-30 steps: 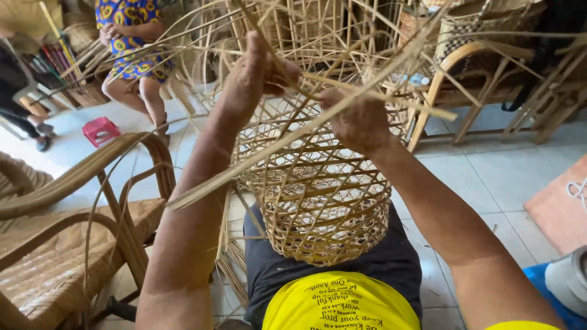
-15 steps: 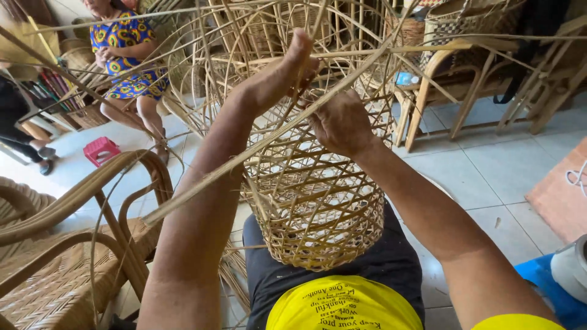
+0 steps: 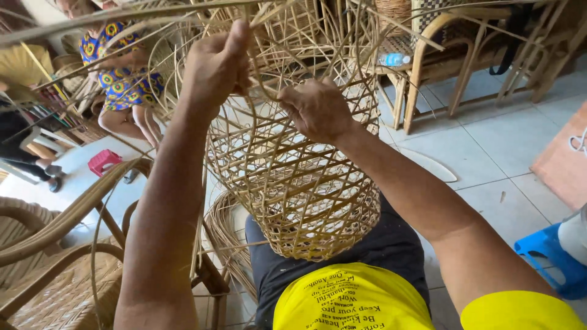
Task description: Weaving a cylindrical bamboo basket by hand using thin bamboo strips.
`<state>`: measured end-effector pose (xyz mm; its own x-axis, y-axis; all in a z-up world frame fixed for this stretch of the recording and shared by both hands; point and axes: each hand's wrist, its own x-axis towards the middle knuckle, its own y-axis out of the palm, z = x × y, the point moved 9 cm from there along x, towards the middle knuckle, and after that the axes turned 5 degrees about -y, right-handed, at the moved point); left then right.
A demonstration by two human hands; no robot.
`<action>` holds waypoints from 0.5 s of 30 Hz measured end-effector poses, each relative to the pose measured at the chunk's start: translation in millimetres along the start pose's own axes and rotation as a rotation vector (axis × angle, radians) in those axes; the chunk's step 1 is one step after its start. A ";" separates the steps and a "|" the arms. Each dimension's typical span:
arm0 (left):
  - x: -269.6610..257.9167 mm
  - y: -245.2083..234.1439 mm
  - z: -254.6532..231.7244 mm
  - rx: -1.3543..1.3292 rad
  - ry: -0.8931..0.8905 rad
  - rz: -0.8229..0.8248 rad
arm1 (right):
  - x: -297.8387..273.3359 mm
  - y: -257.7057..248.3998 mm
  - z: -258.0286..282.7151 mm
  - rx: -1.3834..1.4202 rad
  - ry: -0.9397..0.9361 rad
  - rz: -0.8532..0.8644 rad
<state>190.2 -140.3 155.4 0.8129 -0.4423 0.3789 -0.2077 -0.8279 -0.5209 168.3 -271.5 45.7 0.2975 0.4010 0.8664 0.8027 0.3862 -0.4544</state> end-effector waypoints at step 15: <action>0.6 -44.7 -12.1 -0.451 0.183 -0.119 | 3.5 3.8 -3.1 0.069 0.032 0.027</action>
<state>193.4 -107.7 188.2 0.7449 -0.3558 0.5643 -0.3667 -0.9250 -0.0991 174.0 -271.2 47.6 0.3357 0.3856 0.8594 0.7569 0.4326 -0.4898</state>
